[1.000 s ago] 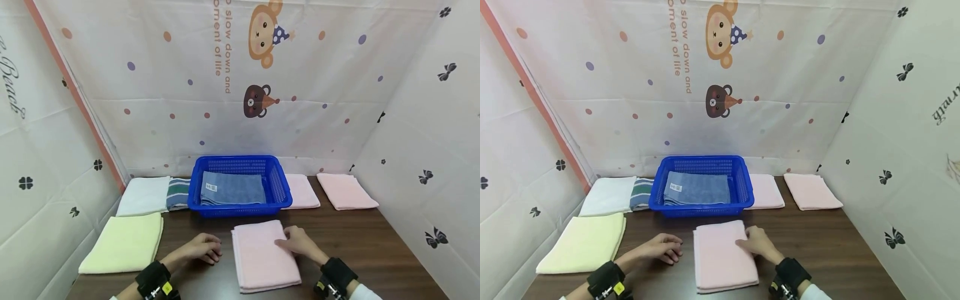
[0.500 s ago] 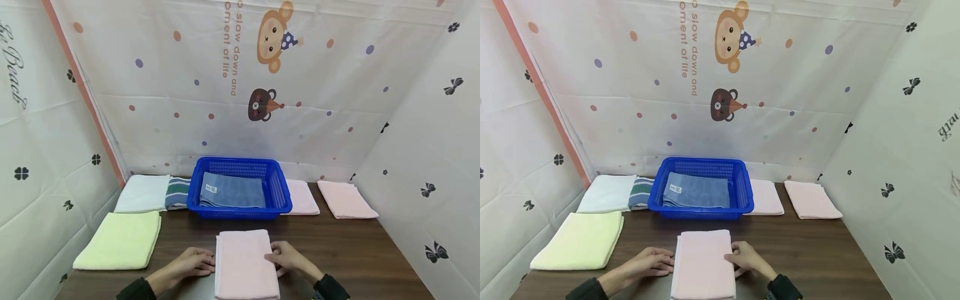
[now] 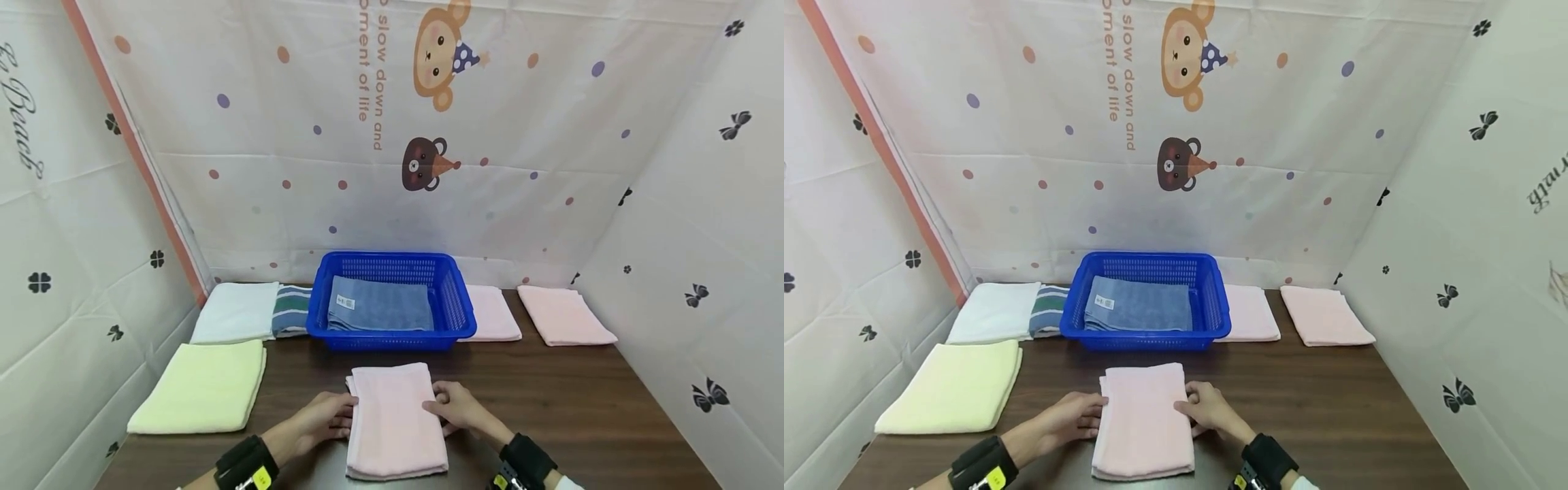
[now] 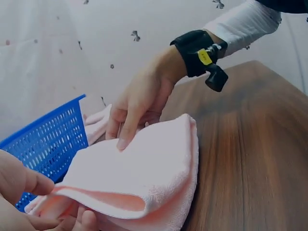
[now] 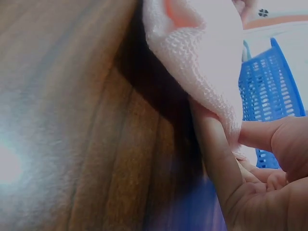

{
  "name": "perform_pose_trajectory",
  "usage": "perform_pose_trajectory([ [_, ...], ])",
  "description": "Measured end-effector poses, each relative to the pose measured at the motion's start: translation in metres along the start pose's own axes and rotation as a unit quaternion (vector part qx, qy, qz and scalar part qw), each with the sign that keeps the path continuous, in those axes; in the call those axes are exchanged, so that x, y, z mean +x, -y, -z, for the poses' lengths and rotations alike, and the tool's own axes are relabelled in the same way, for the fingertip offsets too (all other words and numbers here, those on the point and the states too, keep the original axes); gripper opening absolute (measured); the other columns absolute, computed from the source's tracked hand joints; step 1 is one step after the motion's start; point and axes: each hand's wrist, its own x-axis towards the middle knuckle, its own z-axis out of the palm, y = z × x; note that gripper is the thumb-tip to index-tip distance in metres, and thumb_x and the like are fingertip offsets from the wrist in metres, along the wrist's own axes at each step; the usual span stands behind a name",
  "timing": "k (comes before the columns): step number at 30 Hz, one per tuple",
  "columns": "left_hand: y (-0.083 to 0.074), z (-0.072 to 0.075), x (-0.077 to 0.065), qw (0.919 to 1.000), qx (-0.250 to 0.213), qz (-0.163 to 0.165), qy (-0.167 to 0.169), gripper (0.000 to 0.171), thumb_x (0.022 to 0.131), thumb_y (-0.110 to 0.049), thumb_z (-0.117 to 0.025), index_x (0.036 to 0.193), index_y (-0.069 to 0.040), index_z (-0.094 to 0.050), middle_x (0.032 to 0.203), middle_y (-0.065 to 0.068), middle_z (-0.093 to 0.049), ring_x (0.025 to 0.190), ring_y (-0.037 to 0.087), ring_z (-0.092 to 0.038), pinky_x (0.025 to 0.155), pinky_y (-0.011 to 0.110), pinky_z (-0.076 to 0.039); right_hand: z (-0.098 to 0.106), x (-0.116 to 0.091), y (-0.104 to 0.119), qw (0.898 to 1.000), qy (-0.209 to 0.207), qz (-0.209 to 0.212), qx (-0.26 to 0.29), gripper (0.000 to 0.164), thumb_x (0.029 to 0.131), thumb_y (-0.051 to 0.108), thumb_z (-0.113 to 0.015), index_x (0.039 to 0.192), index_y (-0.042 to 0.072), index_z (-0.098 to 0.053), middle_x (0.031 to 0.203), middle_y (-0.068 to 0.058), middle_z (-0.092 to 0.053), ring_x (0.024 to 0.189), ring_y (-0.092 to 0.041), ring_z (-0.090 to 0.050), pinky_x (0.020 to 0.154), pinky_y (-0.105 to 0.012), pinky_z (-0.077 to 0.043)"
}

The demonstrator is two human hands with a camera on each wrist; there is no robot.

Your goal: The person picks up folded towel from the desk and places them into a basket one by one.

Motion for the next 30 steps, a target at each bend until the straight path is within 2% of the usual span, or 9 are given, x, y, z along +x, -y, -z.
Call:
perform_pose_trajectory([
  [3, 0.001, -0.002, 0.002, 0.9996, 0.025, -0.003, 0.008, 0.023, 0.099, -0.027, -0.06, 0.099, -0.004, -0.065, 0.086, 0.0, -0.061, 0.076, 0.011, -0.058, 0.069, 0.023, -0.052, 0.004, -0.006, -0.002, 1.0, 0.016, -0.019, 0.011, 0.032, 0.101, 0.02, -0.064, 0.119, -0.007, -0.06, 0.082, -0.002, -0.06, 0.073, -0.013, -0.064, 0.057, -0.033, -0.062],
  [7, 0.002, -0.002, -0.002, 0.9946, 0.082, -0.053, 0.036, 0.026, 0.1, -0.023, -0.059, 0.1, 0.002, -0.067, 0.09, 0.001, -0.065, 0.084, 0.011, -0.062, 0.077, 0.027, -0.057, 0.015, -0.019, -0.006, 0.996, 0.056, -0.05, 0.042, 0.035, 0.104, 0.026, -0.06, 0.111, -0.007, -0.068, 0.083, -0.008, -0.07, 0.069, -0.012, -0.07, 0.058, -0.032, -0.063],
  [9, 0.002, -0.002, -0.004, 0.992, 0.093, -0.068, 0.051, 0.024, 0.099, -0.019, -0.058, 0.1, 0.005, -0.066, 0.093, 0.003, -0.067, 0.088, 0.012, -0.065, 0.082, 0.03, -0.059, 0.019, -0.024, -0.008, 0.994, 0.076, -0.053, 0.052, 0.033, 0.103, 0.025, -0.06, 0.103, -0.006, -0.071, 0.08, -0.009, -0.071, 0.066, -0.011, -0.071, 0.059, -0.031, -0.063],
  [12, 0.002, -0.003, -0.006, 0.9922, 0.09, -0.052, 0.069, 0.022, 0.097, -0.016, -0.058, 0.104, 0.004, -0.064, 0.093, 0.005, -0.07, 0.087, 0.013, -0.067, 0.082, 0.034, -0.062, 0.02, -0.024, -0.01, 0.992, 0.092, -0.048, 0.07, 0.026, 0.102, 0.019, -0.063, 0.102, -0.005, -0.071, 0.079, -0.007, -0.072, 0.065, -0.01, -0.071, 0.061, -0.032, -0.064],
  [17, 0.005, -0.003, -0.003, 0.9941, 0.067, -0.028, 0.081, 0.027, 0.099, -0.013, -0.055, 0.119, 0.006, -0.057, 0.094, 0.008, -0.071, 0.083, 0.017, -0.07, 0.076, 0.04, -0.064, 0.013, -0.014, -0.009, 0.995, 0.07, -0.04, 0.065, 0.021, 0.1, 0.013, -0.064, 0.11, -0.005, -0.067, 0.078, -0.003, -0.072, 0.065, -0.01, -0.069, 0.061, -0.033, -0.063],
  [19, 0.006, -0.001, 0.0, 0.9949, 0.061, -0.033, 0.074, 0.029, 0.1, -0.01, -0.053, 0.122, 0.009, -0.054, 0.094, 0.009, -0.071, 0.082, 0.017, -0.071, 0.076, 0.042, -0.064, 0.009, -0.01, -0.008, 0.995, 0.061, -0.04, 0.062, 0.021, 0.1, 0.012, -0.064, 0.111, -0.006, -0.066, 0.077, -0.003, -0.07, 0.065, -0.01, -0.068, 0.06, -0.032, -0.063],
  [23, 0.006, 0.005, 0.007, 0.997, 0.059, -0.032, 0.038, 0.032, 0.1, -0.008, -0.051, 0.125, 0.011, -0.051, 0.091, 0.009, -0.071, 0.079, 0.017, -0.07, 0.075, 0.043, -0.064, 0.004, -0.001, -0.003, 0.996, 0.058, -0.033, 0.067, 0.022, 0.101, 0.013, -0.063, 0.112, -0.006, -0.065, 0.078, -0.003, -0.069, 0.066, -0.01, -0.068, 0.061, -0.033, -0.064],
  [27, 0.002, 0.011, 0.015, 0.9978, 0.063, -0.02, -0.007, 0.032, 0.099, -0.012, -0.054, 0.122, 0.01, -0.054, 0.087, 0.007, -0.071, 0.075, 0.016, -0.07, 0.071, 0.041, -0.064, 0.003, 0.007, 0.002, 0.994, 0.077, -0.026, 0.071, 0.021, 0.102, 0.015, -0.062, 0.109, -0.004, -0.066, 0.081, -0.003, -0.071, 0.071, -0.011, -0.069, 0.064, -0.032, -0.064],
  [30, -0.001, 0.013, 0.02, 0.9975, 0.065, -0.013, -0.024, 0.032, 0.099, -0.017, -0.057, 0.119, 0.008, -0.057, 0.085, 0.005, -0.072, 0.072, 0.015, -0.07, 0.07, 0.04, -0.064, 0.003, 0.011, 0.005, 0.993, 0.092, -0.019, 0.076, 0.019, 0.103, 0.016, -0.06, 0.103, -0.003, -0.065, 0.081, -0.002, -0.069, 0.073, -0.011, -0.069, 0.065, -0.03, -0.064],
])
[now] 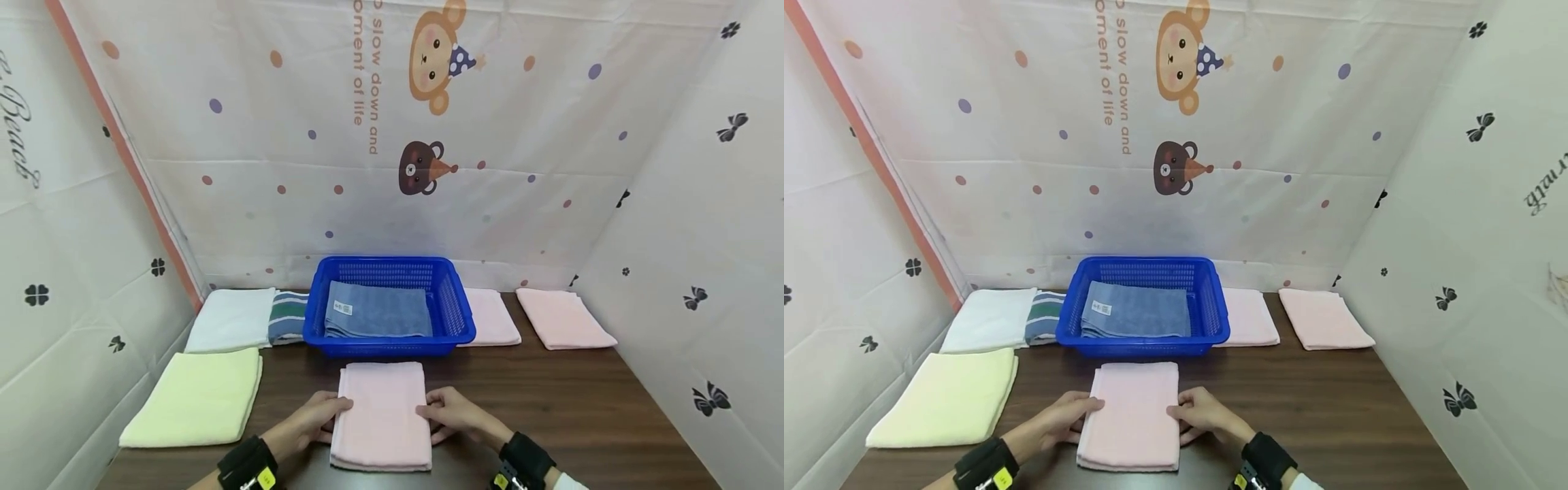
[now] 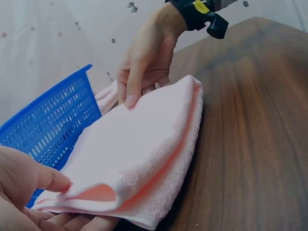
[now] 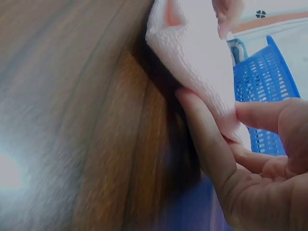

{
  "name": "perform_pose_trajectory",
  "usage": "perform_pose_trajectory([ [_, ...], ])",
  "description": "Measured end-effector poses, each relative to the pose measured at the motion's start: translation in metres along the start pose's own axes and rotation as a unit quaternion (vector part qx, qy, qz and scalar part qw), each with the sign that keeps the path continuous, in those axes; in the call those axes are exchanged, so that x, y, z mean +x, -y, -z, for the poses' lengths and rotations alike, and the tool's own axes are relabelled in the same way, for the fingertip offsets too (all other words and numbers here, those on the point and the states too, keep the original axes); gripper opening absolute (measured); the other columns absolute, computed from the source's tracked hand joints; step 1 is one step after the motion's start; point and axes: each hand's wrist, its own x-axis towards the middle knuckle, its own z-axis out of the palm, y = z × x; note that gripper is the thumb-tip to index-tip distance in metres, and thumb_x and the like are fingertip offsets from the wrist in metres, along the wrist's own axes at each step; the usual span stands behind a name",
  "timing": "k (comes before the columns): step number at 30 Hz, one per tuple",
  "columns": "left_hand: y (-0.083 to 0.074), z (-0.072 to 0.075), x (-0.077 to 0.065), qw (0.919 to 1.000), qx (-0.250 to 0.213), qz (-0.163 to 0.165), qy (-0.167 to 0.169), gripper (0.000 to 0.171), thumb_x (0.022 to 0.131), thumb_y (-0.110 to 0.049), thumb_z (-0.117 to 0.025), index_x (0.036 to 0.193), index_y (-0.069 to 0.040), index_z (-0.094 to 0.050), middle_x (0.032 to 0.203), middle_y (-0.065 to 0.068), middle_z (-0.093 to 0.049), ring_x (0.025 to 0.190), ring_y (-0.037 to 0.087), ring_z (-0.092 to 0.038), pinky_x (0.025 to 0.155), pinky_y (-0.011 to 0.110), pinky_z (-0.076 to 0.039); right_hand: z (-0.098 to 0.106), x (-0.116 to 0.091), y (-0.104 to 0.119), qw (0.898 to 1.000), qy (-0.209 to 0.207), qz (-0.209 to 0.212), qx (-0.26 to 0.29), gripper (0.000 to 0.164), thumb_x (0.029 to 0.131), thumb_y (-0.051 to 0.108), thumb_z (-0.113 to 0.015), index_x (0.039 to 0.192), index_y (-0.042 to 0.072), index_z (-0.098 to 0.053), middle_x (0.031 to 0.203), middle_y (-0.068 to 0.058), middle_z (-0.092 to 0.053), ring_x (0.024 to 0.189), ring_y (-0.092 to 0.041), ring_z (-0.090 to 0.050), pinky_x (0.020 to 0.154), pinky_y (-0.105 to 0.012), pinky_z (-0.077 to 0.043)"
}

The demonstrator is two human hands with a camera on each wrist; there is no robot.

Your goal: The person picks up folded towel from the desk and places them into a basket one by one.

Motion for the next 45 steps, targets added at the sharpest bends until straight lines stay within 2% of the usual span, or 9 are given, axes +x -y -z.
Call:
perform_pose_trajectory([
  [5, 0.0, 0.002, 0.002, 0.9999, 0.001, 0.002, 0.017, 0.03, 0.102, -0.019, -0.056, 0.118, 0.007, -0.058, 0.085, 0.004, -0.073, 0.073, 0.014, -0.071, 0.072, 0.04, -0.065, -0.002, 0.006, 0.002, 1.0, -0.003, 0.017, 0.006, 0.019, 0.104, 0.015, -0.058, 0.102, -0.003, -0.062, 0.082, -0.001, -0.065, 0.075, -0.011, -0.065, 0.065, -0.03, -0.063],
  [12, -0.001, 0.005, -0.001, 0.9994, -0.005, -0.002, 0.034, 0.034, 0.103, -0.017, -0.057, 0.125, 0.008, -0.055, 0.089, 0.005, -0.073, 0.076, 0.015, -0.072, 0.073, 0.04, -0.065, -0.003, 0.008, 0.004, 0.999, -0.019, 0.021, 0.027, 0.033, 0.104, 0.015, -0.058, 0.121, -0.012, -0.063, 0.094, -0.007, -0.073, 0.086, -0.015, -0.071, 0.07, -0.035, -0.064],
  [20, -0.012, 0.012, -0.018, 0.9938, -0.046, -0.049, 0.089, 0.041, 0.102, -0.015, -0.059, 0.132, 0.012, -0.051, 0.091, 0.001, -0.073, 0.082, 0.014, -0.073, 0.077, 0.035, -0.063, -0.002, 0.0, 0.021, 0.997, -0.019, 0.052, 0.059, 0.042, 0.1, 0.012, -0.062, 0.131, -0.016, -0.056, 0.101, -0.015, -0.077, 0.085, -0.016, -0.073, 0.065, -0.032, -0.064],
  [27, -0.059, 0.032, -0.054, 0.9892, -0.034, -0.064, 0.127, 0.053, 0.102, -0.023, -0.06, 0.143, 0.008, -0.047, 0.095, 0.003, -0.077, 0.085, 0.015, -0.075, 0.079, 0.036, -0.064, 0.012, -0.026, 0.05, 0.992, 0.034, 0.093, 0.082, 0.052, 0.099, 0.013, -0.065, 0.138, -0.018, -0.049, 0.114, -0.022, -0.075, 0.09, -0.019, -0.076, 0.069, -0.037, -0.064],
  [31, -0.091, 0.042, -0.064, 0.9842, -0.022, -0.099, 0.146, 0.057, 0.104, -0.023, -0.058, 0.149, 0.007, -0.04, 0.105, 0.007, -0.076, 0.09, 0.018, -0.076, 0.083, 0.04, -0.063, 0.026, -0.033, 0.073, 0.987, 0.045, 0.126, 0.09, 0.056, 0.1, 0.011, -0.064, 0.142, -0.019, -0.042, 0.116, -0.021, -0.074, 0.09, -0.02, -0.076, 0.072, -0.039, -0.064],
  [36, -0.136, 0.048, -0.041, 0.9861, 0.028, -0.142, 0.081, 0.057, 0.106, -0.024, -0.055, 0.155, 0.0, -0.036, 0.112, 0.013, -0.072, 0.093, 0.02, -0.074, 0.084, 0.043, -0.063, 0.053, -0.017, 0.115, 0.989, -0.021, 0.139, 0.05, 0.055, 0.102, 0.009, -0.062, 0.145, -0.017, -0.04, 0.118, -0.024, -0.073, 0.09, -0.02, -0.076, 0.076, -0.04, -0.064],
  [38, -0.153, 0.047, -0.022, 0.9869, 0.048, -0.148, 0.043, 0.055, 0.106, -0.024, -0.055, 0.155, -0.002, -0.038, 0.114, 0.015, -0.071, 0.092, 0.02, -0.072, 0.083, 0.042, -0.063, 0.066, -0.003, 0.131, 0.989, -0.062, 0.135, 0.007, 0.055, 0.103, 0.011, -0.06, 0.147, -0.015, -0.041, 0.125, -0.028, -0.069, 0.095, -0.023, -0.075, 0.078, -0.04, -0.064],
  [42, -0.178, 0.047, 0.021, 0.9846, 0.082, -0.154, 0.007, 0.052, 0.107, -0.02, -0.052, 0.154, -0.003, -0.039, 0.117, 0.02, -0.069, 0.091, 0.021, -0.071, 0.085, 0.042, -0.062, 0.085, 0.029, 0.149, 0.981, -0.132, 0.112, -0.088, 0.056, 0.103, 0.01, -0.059, 0.148, -0.016, -0.039, 0.134, -0.037, -0.058, 0.105, -0.035, -0.072, 0.081, -0.043, -0.064],
  [45, -0.188, 0.045, 0.05, 0.9862, 0.099, -0.133, 0.0, 0.05, 0.108, -0.017, -0.051, 0.154, -0.001, -0.04, 0.12, 0.022, -0.067, 0.091, 0.023, -0.071, 0.087, 0.044, -0.062, 0.092, 0.049, 0.151, 0.973, -0.158, 0.1, -0.139, 0.047, 0.1, 0.004, -0.059, 0.139, -0.019, -0.047, 0.118, -0.035, -0.064, 0.094, -0.034, -0.074, 0.077, -0.043, -0.064],
])
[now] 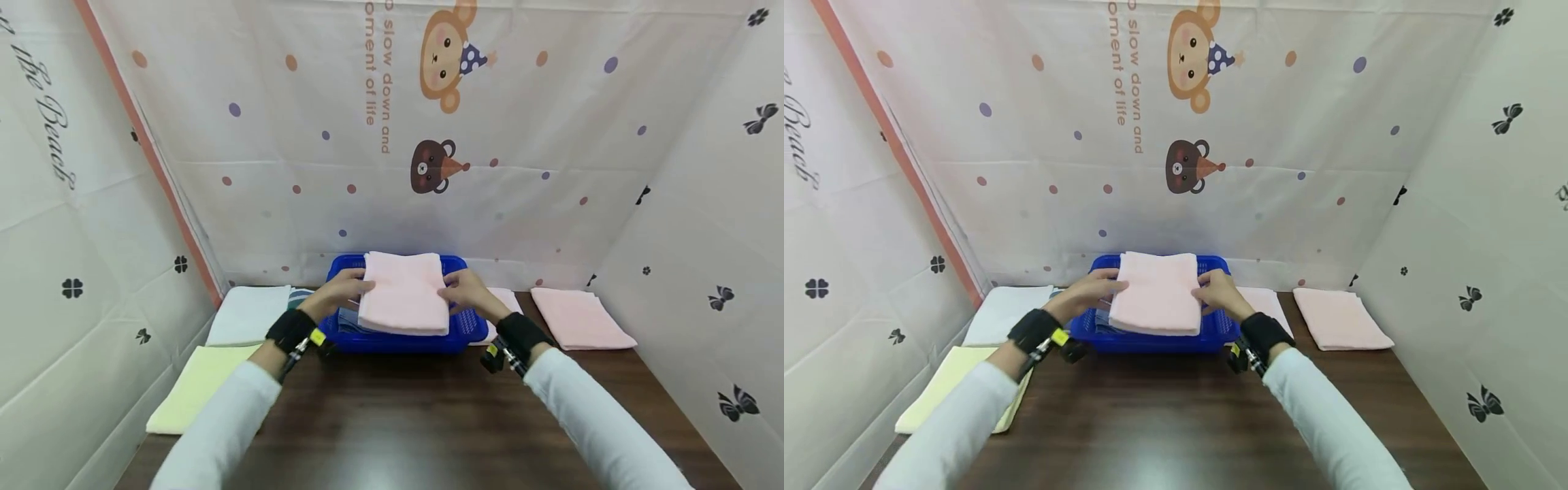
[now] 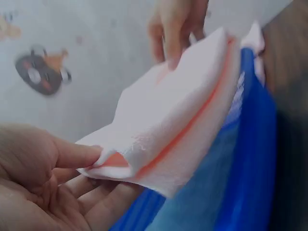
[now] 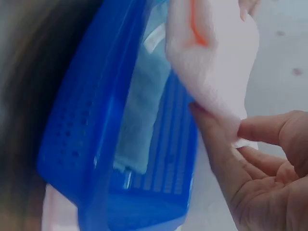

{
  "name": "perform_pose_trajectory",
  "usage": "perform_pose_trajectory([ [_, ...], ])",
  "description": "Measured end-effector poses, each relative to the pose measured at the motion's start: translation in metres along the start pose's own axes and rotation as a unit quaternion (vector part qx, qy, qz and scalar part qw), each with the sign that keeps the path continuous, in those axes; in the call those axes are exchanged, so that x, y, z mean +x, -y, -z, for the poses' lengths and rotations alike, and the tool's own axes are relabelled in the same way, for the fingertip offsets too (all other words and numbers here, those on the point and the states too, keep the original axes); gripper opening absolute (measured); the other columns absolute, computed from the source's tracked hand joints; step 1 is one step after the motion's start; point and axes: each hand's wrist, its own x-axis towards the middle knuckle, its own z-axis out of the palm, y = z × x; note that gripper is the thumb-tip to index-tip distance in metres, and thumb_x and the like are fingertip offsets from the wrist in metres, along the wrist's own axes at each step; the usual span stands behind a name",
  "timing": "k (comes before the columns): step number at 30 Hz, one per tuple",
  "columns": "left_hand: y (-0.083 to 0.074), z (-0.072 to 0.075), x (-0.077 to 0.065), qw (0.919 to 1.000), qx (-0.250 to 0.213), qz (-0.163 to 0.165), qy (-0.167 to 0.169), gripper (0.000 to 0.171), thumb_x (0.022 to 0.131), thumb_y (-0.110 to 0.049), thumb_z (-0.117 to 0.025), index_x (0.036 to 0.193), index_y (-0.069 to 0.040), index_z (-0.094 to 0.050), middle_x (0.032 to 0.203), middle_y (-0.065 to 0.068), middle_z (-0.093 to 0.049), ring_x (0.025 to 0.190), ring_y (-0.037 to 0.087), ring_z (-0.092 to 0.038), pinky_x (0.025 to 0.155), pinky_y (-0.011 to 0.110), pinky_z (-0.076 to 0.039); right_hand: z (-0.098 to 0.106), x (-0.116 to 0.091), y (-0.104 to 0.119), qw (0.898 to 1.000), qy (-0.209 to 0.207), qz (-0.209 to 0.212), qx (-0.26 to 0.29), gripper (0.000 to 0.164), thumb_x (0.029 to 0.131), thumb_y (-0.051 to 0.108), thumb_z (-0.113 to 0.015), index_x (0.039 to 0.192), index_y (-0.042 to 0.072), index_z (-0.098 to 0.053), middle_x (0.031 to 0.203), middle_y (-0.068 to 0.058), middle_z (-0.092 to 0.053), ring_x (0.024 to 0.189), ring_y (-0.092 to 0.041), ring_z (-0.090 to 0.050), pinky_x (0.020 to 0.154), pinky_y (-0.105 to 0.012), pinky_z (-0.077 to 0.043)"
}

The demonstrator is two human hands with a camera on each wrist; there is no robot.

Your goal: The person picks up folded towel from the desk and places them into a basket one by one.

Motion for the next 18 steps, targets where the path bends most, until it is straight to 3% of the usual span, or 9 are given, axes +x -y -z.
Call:
perform_pose_trajectory([
  [1, 0.0, -0.001, 0.01, 0.9999, 0.002, 0.011, -0.001, 0.05, 0.107, -0.016, -0.051, 0.154, 0.0, -0.04, 0.121, 0.022, -0.067, 0.092, 0.024, -0.071, 0.088, 0.044, -0.062, 0.0, 0.007, -0.002, 1.0, -0.006, -0.002, -0.019, 0.038, 0.1, 0.002, -0.059, 0.131, -0.018, -0.054, 0.106, -0.03, -0.068, 0.086, -0.03, -0.074, 0.074, -0.042, -0.065],
  [3, 0.001, -0.002, 0.028, 0.9994, -0.002, 0.036, -0.001, 0.05, 0.107, -0.014, -0.051, 0.153, 0.002, -0.04, 0.127, 0.024, -0.064, 0.096, 0.025, -0.07, 0.093, 0.047, -0.06, -0.002, 0.02, -0.006, 0.998, -0.015, 0.003, -0.054, 0.014, 0.097, -0.001, -0.059, 0.1, -0.015, -0.062, 0.078, -0.016, -0.065, 0.069, -0.021, -0.07, 0.067, -0.037, -0.065],
  [4, 0.002, -0.003, 0.036, 0.9987, -0.007, 0.05, -0.005, 0.05, 0.107, -0.013, -0.052, 0.153, 0.002, -0.04, 0.129, 0.025, -0.063, 0.098, 0.026, -0.069, 0.096, 0.048, -0.059, -0.003, 0.026, -0.008, 0.997, -0.02, 0.009, -0.073, 0.014, 0.096, -0.002, -0.06, 0.083, -0.008, -0.059, 0.067, -0.008, -0.057, 0.062, -0.018, -0.068, 0.063, -0.035, -0.064],
  [6, 0.004, -0.005, 0.048, 0.997, -0.011, 0.076, -0.008, 0.049, 0.106, -0.01, -0.052, 0.152, 0.004, -0.04, 0.134, 0.026, -0.059, 0.1, 0.027, -0.067, 0.1, 0.049, -0.057, -0.004, 0.037, -0.012, 0.993, -0.029, 0.014, -0.112, 0.036, 0.094, -0.003, -0.061, 0.065, 0.007, -0.044, 0.056, 0.004, -0.042, 0.054, -0.015, -0.064, 0.057, -0.029, -0.061],
  [8, 0.007, -0.008, 0.059, 0.995, -0.007, 0.099, -0.011, 0.05, 0.105, -0.007, -0.053, 0.152, 0.004, -0.04, 0.135, 0.024, -0.057, 0.099, 0.026, -0.065, 0.102, 0.048, -0.056, -0.005, 0.046, -0.016, 0.989, -0.029, 0.014, -0.147, 0.048, 0.091, -0.004, -0.061, 0.06, 0.015, -0.03, 0.052, 0.008, -0.033, 0.051, -0.017, -0.065, 0.053, -0.026, -0.059],
  [10, 0.013, -0.011, 0.066, 0.9932, 0.002, 0.116, -0.005, 0.045, 0.104, -0.005, -0.054, 0.147, 0.006, -0.044, 0.125, 0.02, -0.058, 0.093, 0.023, -0.062, 0.102, 0.047, -0.056, -0.007, 0.053, -0.022, 0.983, -0.026, 0.003, -0.184, 0.05, 0.088, -0.004, -0.061, 0.056, 0.018, -0.029, 0.05, 0.009, -0.03, 0.05, -0.018, -0.066, 0.048, -0.023, -0.054],
  [15, 0.027, -0.022, 0.082, 0.9902, 0.047, 0.129, 0.025, 0.017, 0.102, -0.003, -0.057, 0.116, 0.005, -0.058, 0.089, 0.008, -0.057, 0.076, 0.017, -0.059, 0.088, 0.038, -0.062, -0.012, 0.067, -0.036, 0.969, -0.003, -0.046, -0.242, 0.052, 0.084, -0.01, -0.059, 0.053, 0.017, -0.027, 0.05, 0.006, -0.025, 0.043, -0.014, -0.056, 0.041, -0.019, -0.041],
  [18, 0.032, -0.026, 0.088, 0.9879, 0.069, 0.134, 0.037, 0.006, 0.1, -0.003, -0.06, 0.102, 0.003, -0.058, 0.082, 0.007, -0.055, 0.072, 0.016, -0.056, 0.074, 0.031, -0.062, -0.015, 0.075, -0.041, 0.961, 0.002, -0.064, -0.268, 0.044, 0.085, -0.012, -0.058, 0.056, 0.012, -0.036, 0.053, -0.001, -0.04, 0.044, -0.015, -0.058, 0.04, -0.021, -0.046],
])
